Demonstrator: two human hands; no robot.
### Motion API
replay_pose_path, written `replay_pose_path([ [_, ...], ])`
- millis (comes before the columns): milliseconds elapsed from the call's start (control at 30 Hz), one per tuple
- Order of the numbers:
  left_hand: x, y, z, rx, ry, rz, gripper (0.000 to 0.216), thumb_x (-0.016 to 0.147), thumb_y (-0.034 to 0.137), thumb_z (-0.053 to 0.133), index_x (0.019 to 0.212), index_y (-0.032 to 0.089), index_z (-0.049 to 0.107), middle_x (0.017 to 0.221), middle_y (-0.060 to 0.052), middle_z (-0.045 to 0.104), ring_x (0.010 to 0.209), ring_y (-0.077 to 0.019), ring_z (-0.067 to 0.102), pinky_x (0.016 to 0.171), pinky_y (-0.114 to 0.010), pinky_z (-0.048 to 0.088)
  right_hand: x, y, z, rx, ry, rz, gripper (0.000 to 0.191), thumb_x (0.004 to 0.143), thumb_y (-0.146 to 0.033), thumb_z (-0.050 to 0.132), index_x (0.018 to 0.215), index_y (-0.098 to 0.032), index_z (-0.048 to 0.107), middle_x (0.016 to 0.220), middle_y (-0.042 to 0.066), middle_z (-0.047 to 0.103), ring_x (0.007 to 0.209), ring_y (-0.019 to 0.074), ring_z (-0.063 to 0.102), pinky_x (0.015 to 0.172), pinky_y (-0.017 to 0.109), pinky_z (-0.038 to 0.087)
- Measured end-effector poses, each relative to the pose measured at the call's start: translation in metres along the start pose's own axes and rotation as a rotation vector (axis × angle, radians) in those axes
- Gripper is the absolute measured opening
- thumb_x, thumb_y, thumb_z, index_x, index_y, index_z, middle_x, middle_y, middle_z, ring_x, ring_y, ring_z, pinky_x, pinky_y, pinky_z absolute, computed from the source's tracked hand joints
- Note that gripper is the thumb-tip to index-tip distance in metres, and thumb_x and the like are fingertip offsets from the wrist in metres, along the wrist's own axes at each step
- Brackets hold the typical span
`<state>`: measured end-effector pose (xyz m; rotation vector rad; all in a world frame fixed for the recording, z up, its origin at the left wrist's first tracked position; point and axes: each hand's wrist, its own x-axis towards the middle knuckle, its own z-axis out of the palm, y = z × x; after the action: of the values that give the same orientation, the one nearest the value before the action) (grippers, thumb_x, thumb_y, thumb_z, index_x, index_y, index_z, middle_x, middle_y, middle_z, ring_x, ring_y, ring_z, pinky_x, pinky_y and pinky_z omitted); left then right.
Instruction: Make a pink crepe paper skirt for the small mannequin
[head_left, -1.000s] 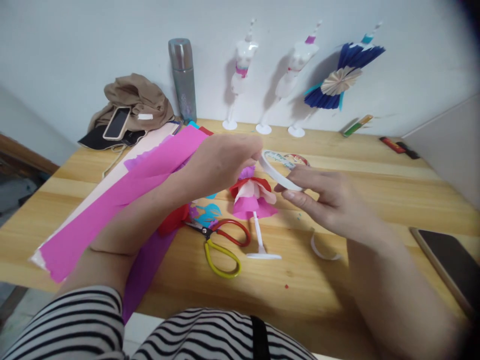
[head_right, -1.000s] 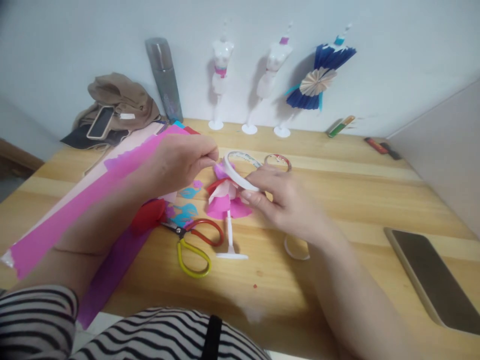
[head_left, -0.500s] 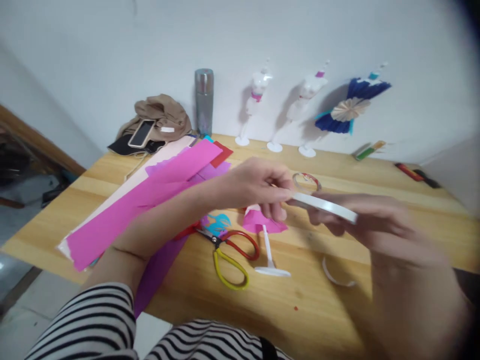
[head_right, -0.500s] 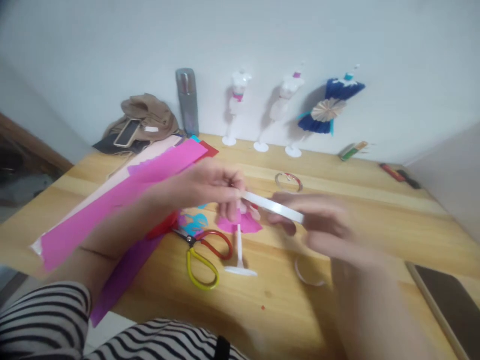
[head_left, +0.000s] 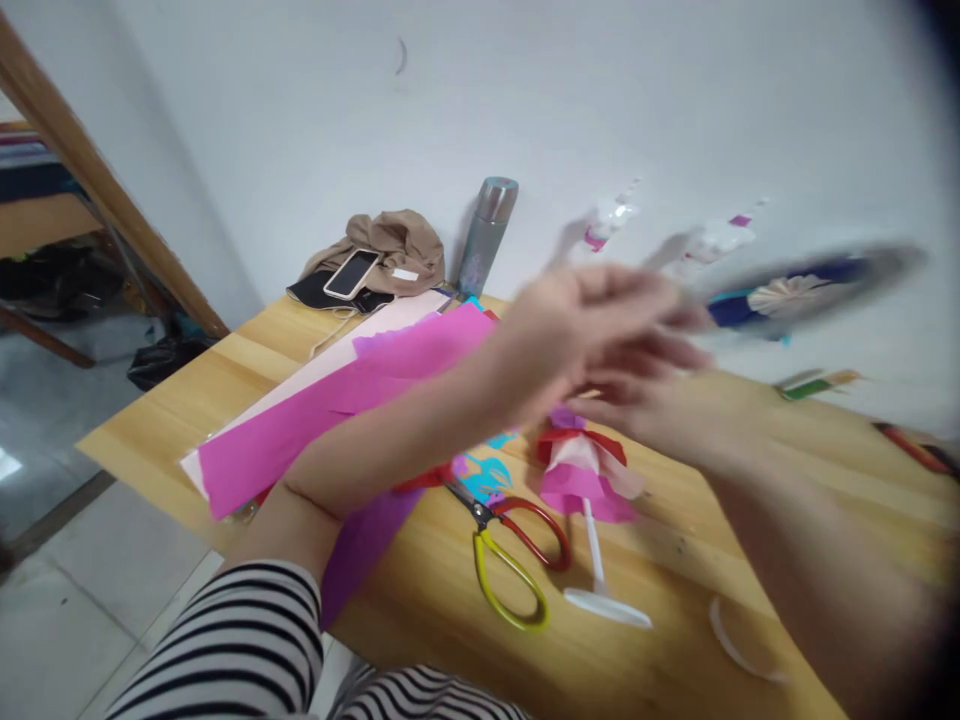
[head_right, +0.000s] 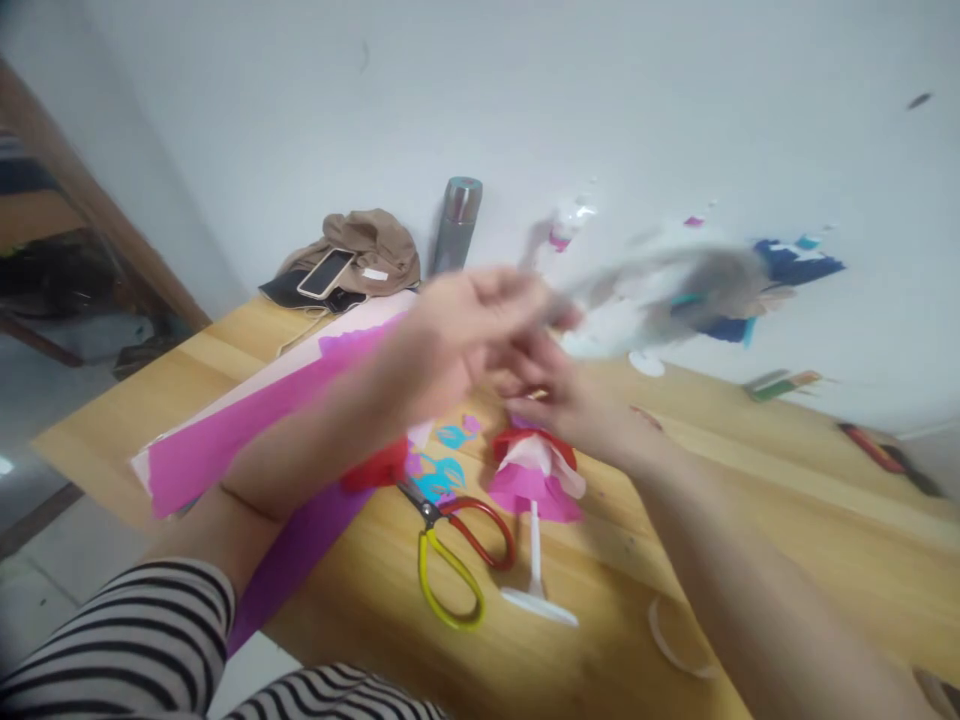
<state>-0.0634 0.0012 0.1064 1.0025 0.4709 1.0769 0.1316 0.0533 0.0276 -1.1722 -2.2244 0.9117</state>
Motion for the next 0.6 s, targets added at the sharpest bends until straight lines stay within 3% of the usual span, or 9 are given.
replay_pose_path([
  [100, -0.004, 0.043, -0.023, 0.088, 0.244, 0.407, 0.032, 0.102, 0.004, 0.036, 0.077, 0.010, 0.053, 0.066, 0.003, 0.064, 0.050, -0.0014, 0.062, 0.048, -0.008, 0.046, 0.038, -0.013, 0.020, -0.110, -0.218, -0.014, 0.013, 0.089, -0.023, 0.063, 0.094, -0.017, 0.073, 0.096, 0.007, 0.075, 0.087, 0.0231, 0.069, 0.086, 0.042, 0.056],
  [200, -0.014, 0.073, -0.044, 0.109, 0.378, 0.637, 0.036, 0.106, 0.006, 0.022, 0.085, 0.008, 0.051, 0.070, 0.001, 0.065, 0.055, 0.0014, 0.063, 0.052, -0.004, 0.047, 0.074, -0.023, 0.050, -0.095, -0.263, -0.056, 0.022, 0.085, -0.019, 0.064, 0.105, -0.018, 0.073, 0.107, 0.007, 0.076, 0.098, 0.0227, 0.071, 0.091, 0.040, 0.056],
  [300, -0.024, 0.085, -0.054, 0.094, 0.432, 0.694, 0.033, 0.106, 0.007, 0.019, 0.097, 0.005, 0.051, 0.082, -0.001, 0.064, 0.067, -0.0002, 0.069, 0.057, -0.004, 0.050, 0.099, -0.033, 0.089, -0.093, -0.271, -0.112, 0.039, 0.084, -0.021, 0.068, 0.123, -0.021, 0.067, 0.127, 0.009, 0.070, 0.113, 0.0231, 0.067, 0.099, 0.039, 0.052],
  [367, -0.028, 0.087, -0.054, 0.063, 0.459, 0.691, 0.026, 0.106, 0.007, 0.027, 0.099, 0.004, 0.052, 0.088, -0.002, 0.061, 0.091, -0.0094, 0.074, 0.064, -0.005, 0.052, 0.106, -0.040, 0.114, -0.118, -0.275, -0.137, 0.044, 0.077, -0.017, 0.074, 0.120, -0.019, 0.068, 0.121, 0.012, 0.072, 0.109, 0.0270, 0.068, 0.098, 0.041, 0.053],
  [433, -0.029, 0.087, -0.052, 0.034, 0.455, 0.687, 0.022, 0.105, 0.007, 0.032, 0.097, 0.004, 0.051, 0.090, -0.004, 0.060, 0.118, -0.0222, 0.066, 0.071, -0.008, 0.054, 0.108, -0.047, 0.132, -0.131, -0.262, -0.163, 0.040, 0.073, -0.007, 0.073, 0.111, -0.019, 0.071, 0.115, 0.011, 0.074, 0.109, 0.0276, 0.068, 0.098, 0.041, 0.051],
  [500, -0.030, 0.086, -0.050, 0.016, 0.438, 0.682, 0.024, 0.106, 0.009, 0.030, 0.094, 0.005, 0.050, 0.088, -0.004, 0.060, 0.130, -0.0278, 0.056, 0.073, -0.009, 0.055, 0.106, -0.052, 0.137, -0.127, -0.242, -0.177, 0.030, 0.073, -0.002, 0.066, 0.096, -0.020, 0.073, 0.104, 0.008, 0.076, 0.103, 0.0255, 0.068, 0.095, 0.038, 0.051],
  [600, -0.030, 0.086, -0.048, 0.033, 0.442, 0.676, 0.025, 0.106, 0.011, 0.028, 0.096, 0.005, 0.050, 0.088, -0.001, 0.060, 0.122, -0.0204, 0.063, 0.076, -0.009, 0.054, 0.098, -0.054, 0.123, -0.046, -0.198, -0.158, 0.017, 0.074, -0.006, 0.062, 0.075, -0.021, 0.069, 0.083, 0.003, 0.074, 0.086, 0.0204, 0.068, 0.085, 0.035, 0.052],
])
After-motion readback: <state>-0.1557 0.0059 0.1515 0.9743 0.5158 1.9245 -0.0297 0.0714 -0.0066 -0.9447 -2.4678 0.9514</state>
